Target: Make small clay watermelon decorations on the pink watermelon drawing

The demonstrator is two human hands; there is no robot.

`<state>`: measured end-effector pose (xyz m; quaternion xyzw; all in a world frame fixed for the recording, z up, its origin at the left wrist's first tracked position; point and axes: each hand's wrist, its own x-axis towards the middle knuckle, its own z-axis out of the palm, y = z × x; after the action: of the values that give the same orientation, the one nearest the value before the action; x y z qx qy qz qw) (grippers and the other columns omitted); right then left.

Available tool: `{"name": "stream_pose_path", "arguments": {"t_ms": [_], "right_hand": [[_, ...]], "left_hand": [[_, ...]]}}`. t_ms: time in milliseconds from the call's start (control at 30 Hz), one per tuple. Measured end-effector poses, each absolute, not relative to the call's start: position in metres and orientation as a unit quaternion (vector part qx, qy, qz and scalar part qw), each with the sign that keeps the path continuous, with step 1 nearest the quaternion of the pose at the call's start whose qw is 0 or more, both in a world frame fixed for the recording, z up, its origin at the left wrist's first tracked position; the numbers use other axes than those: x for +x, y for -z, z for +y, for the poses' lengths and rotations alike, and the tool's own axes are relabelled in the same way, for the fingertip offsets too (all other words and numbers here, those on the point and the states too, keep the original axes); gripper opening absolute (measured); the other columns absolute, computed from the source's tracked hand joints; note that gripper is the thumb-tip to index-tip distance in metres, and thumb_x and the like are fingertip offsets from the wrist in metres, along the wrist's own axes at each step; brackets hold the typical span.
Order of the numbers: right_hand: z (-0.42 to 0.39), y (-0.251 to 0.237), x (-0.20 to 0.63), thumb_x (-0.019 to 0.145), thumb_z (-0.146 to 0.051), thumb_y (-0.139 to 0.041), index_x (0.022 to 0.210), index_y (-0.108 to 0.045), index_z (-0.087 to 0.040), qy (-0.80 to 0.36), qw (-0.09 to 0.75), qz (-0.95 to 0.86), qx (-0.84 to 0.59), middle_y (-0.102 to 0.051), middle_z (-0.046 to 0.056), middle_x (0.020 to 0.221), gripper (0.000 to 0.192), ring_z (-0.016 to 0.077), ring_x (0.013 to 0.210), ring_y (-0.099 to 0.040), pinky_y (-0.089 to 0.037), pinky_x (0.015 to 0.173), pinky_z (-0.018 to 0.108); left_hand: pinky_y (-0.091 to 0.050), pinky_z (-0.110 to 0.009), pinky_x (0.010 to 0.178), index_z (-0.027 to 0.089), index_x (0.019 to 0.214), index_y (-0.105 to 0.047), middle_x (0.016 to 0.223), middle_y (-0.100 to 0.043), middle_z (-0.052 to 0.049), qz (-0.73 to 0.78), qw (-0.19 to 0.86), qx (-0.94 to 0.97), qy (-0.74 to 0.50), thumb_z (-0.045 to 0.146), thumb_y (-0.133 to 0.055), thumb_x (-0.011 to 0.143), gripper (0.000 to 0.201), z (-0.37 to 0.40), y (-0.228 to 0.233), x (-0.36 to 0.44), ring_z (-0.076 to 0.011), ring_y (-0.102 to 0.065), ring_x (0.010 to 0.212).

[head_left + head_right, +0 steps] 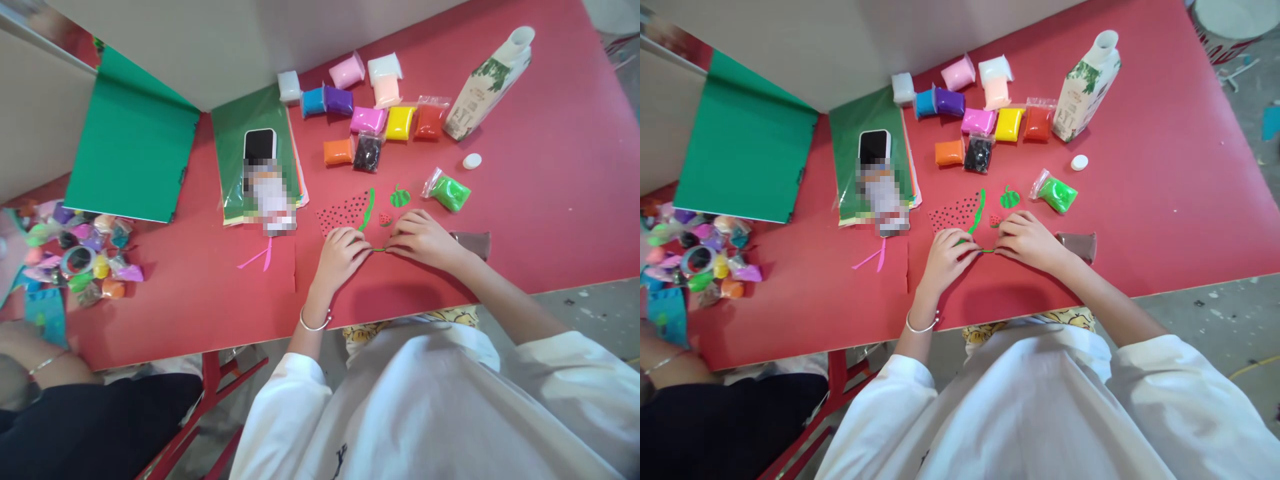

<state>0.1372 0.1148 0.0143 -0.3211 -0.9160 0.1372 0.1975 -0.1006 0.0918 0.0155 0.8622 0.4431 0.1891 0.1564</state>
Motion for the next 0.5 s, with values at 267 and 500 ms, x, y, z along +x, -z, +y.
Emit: {"name": "stream_pose_path", "arguments": {"t_ms": [267,500], "right_hand": [[0.122,-0.016,0.138,0.091,-0.034,-0.055,0.091,-0.073,-0.024,-0.166,0.173,-0.92,-0.311,-0.066,0.003,0.086,0.02,0.0185,0.094,-0.053,-0.034,0.093,0.036],[0.119,-0.013,0.136,0.092,-0.033,-0.054,0.093,-0.073,-0.026,-0.135,0.18,-0.919,-0.325,-0.067,0.003,0.087,0.02,0.0191,0.095,-0.052,-0.033,0.094,0.036]], "left_hand": [[-0.037,-0.036,0.094,0.024,0.092,-0.068,0.099,-0.066,-0.002,0.392,0.179,0.891,-0.143,0.031,-0.054,0.092,0.016,0.107,-0.016,-0.101,-0.0181,-0.054,0.102],[-0.036,-0.034,0.09,0.024,0.1,-0.067,0.098,-0.067,-0.003,0.432,0.073,0.886,-0.148,0.029,-0.052,0.093,0.017,0.099,-0.019,-0.097,-0.0183,-0.056,0.098]]}}
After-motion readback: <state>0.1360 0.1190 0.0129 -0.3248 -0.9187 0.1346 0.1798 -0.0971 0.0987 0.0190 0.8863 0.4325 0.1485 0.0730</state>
